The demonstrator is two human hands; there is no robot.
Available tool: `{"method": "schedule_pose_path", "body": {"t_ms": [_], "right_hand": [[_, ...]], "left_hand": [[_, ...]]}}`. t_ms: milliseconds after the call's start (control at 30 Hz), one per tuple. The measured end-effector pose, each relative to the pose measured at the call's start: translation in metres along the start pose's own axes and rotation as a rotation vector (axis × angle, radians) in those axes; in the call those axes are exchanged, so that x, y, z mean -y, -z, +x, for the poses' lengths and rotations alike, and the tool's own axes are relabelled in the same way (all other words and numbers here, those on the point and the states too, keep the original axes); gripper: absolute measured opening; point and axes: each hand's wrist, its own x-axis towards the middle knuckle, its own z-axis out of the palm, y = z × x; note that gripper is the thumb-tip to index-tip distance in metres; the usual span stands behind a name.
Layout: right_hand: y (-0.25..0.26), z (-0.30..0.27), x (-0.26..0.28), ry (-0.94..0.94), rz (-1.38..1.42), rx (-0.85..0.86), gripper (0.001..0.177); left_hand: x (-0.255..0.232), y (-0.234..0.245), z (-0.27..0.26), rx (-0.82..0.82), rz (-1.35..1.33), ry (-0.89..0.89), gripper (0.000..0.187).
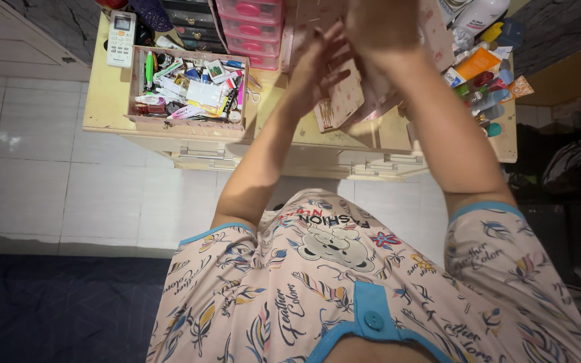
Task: The person assembles multiple small pink floral-patterned paper boxes on a cluttered vanity. They fold the flat pieces along pre-scored lines, tuck flaps into slots, and form the box shape by hand. The person repeats this process for several identical boxes, stacking the finished ones on the table.
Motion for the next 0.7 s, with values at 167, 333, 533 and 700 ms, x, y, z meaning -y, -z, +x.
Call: {"method": "schedule_pose_path", "body": {"t_ms": [167, 333, 533, 700], "right_hand": [[-0.023, 0.012, 0.047, -0.164, 0.323, 0.177, 0.023], [-0.036, 0.005, 0.042, -0.539, 0.785, 0.461, 0.024], [-0.083, -0.082, -0.001, -0.523, 0.58, 0.102, 0.043], [-0.132, -0.137, -0.014, -0.577, 0.644, 0.045, 0.061]], "left_hand": [[-0.01, 0.021, -0.008, -0.006, -0.069, 0.029, 0.088], [0.008, 0.063, -0.009, -0.225, -0.03, 0.041, 0.047], [0.015, 0.09, 0.007, -0.431, 0.08, 0.065, 0.021], [-0.009, 0.079, 0.025, -0.388, 0.221, 0.069, 0.02]]}}
